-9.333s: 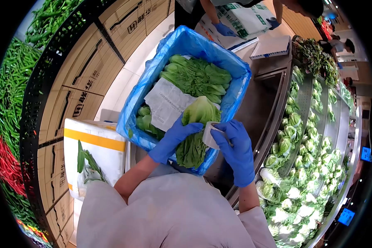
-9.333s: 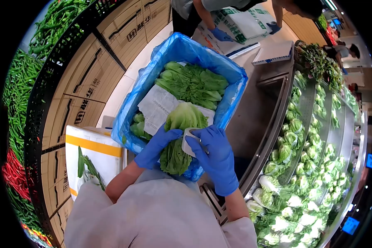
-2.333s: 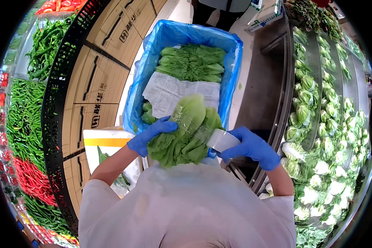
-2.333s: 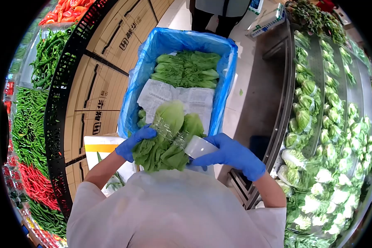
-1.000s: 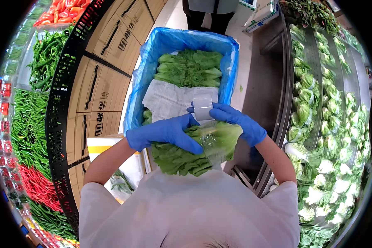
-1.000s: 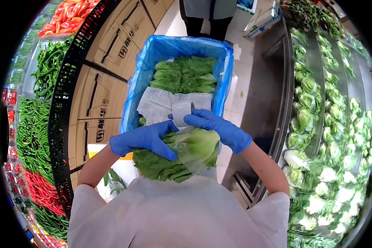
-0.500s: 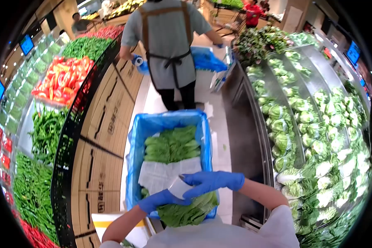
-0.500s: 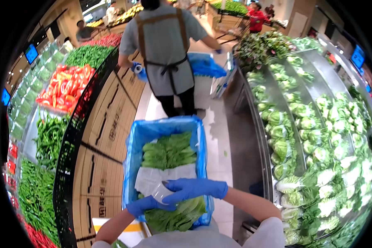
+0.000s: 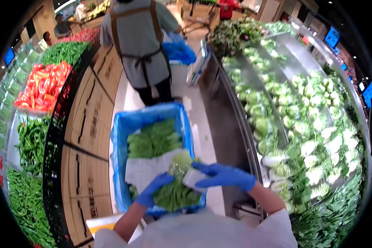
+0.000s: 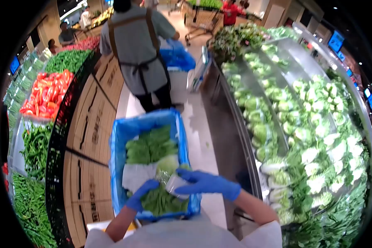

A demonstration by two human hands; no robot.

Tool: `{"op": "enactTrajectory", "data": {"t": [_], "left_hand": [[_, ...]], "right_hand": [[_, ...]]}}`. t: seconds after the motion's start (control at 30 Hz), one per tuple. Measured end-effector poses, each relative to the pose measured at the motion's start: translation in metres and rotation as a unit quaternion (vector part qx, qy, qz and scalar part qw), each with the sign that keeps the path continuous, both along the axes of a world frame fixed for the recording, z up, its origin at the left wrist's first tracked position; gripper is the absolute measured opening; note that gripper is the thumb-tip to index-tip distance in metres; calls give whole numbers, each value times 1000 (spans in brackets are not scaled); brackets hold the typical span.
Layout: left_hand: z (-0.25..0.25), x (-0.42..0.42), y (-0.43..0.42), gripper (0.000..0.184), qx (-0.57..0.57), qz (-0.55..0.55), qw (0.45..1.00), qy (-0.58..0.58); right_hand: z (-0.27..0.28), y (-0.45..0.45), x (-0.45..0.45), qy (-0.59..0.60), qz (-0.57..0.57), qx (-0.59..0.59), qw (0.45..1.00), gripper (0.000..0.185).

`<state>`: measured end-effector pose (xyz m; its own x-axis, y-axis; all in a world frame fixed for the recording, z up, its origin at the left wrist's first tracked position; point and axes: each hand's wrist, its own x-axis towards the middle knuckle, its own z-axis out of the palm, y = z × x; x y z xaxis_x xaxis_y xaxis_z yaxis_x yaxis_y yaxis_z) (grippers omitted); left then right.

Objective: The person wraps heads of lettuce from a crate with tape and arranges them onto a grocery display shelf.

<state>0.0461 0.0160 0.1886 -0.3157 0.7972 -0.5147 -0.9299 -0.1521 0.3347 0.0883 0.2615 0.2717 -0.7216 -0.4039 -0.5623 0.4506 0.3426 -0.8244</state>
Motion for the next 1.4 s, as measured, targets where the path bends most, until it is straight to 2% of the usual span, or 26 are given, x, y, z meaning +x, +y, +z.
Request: {"op": "enactTrajectory", "data": {"t": [0.03, 0.1, 0.2, 0.27, 0.33, 0.4, 0.53, 0.63, 0.7, 0.73, 0.77, 0.8, 0.83, 0.87, 0.9, 0.93, 0.97, 1.0, 1.03, 1.1, 1.17, 1.33, 1.4], "left_hand": [[-5, 0, -1, 50, 17, 22, 1000, -6], [-2, 5, -1, 52, 51, 48, 998, -5], [2, 6, 0, 55, 84, 55, 995, 6], [-4, 5, -3, 59, 106, 82, 990, -50], [-6, 1, -8, 65, 98, 67, 993, -13], [-10, 1, -10, 70, 99, 31, 993, 55], [-16, 9, -11, 74, 60, 28, 996, 54], [-28, 12, -14, 76, 102, 56, 993, -12], [-52, 8, -16, 77, 60, 32, 997, -35], [-64, 7, -17, 77, 39, 19, 998, -47], [-73, 5, -17, 78, 20, 6, 998, -59], [-77, 3, -17, 78, 0, -8, 997, -71], [-63, -1, -14, 78, 0, -6, 997, -72], [-47, -3, -11, 74, 70, -98, 988, 99], [-25, -5, -6, 69, 137, -186, 936, 265], [-1, -6, 2, 69, 138, -182, 938, 262], [24, -5, 12, 72, 81, -220, 926, 297], [39, -6, 19, 76, 22, -256, 909, 329], [43, -8, 22, 76, 22, -252, 911, 327], [46, -11, 25, 71, -125, -358, 802, 462], [46, -11, 25, 71, -142, -370, 795, 458], [51, -8, 19, 71, -218, -382, 766, 470], [51, -6, 13, 77, -266, -341, 755, 494]], "right_hand": [[-27, 11, 8, 51, -9, -26, 998, 61], [-20, 22, 17, 69, -31, -43, 996, 53], [-3, 24, 24, 14, -18, 9, 1000, 57], [-12, 29, 30, 19, -21, 49, 998, 56], [-19, 32, 33, 26, -30, 72, 997, 54], [-23, 31, 35, 2, 10, 60, 998, 51], [-22, 26, 38, -10, 19, 24, 999, 50], [-29, 21, 39, 55, 42, 19, 997, 49], [-43, 14, 46, 161, -38, -33, 986, 46], [-45, 13, 44, 159, -35, -34, 986, 46], [-46, 13, 40, 272, 22, 63, 960, 48], [-48, 12, 37, 379, 79, 158, 908, 51], [-59, 15, 35, 378, 80, 157, 909, 51], [-79, 19, 33, 398, 109, 180, 893, 55], [-96, 22, 31, 416, 139, 202, 876, 61], [-110, 23, 29, 413, 142, 201, 877, 61], [-122, 24, 27, 237, 67, 30, 969, 63], [-130, 25, 24, 43, -13, -141, 989, 66], [-133, 23, 20, 5, -19, -152, 988, 64], [-118, 22, 11, -25, -36, -138, 989, 64], [-92, 18, -4, -64, -65, -114, 989, 62], [-76, 1, -23, -59, -103, -140, 983, 65], [-65, -2, -30, -115, -115, -133, 978, 65]]}}
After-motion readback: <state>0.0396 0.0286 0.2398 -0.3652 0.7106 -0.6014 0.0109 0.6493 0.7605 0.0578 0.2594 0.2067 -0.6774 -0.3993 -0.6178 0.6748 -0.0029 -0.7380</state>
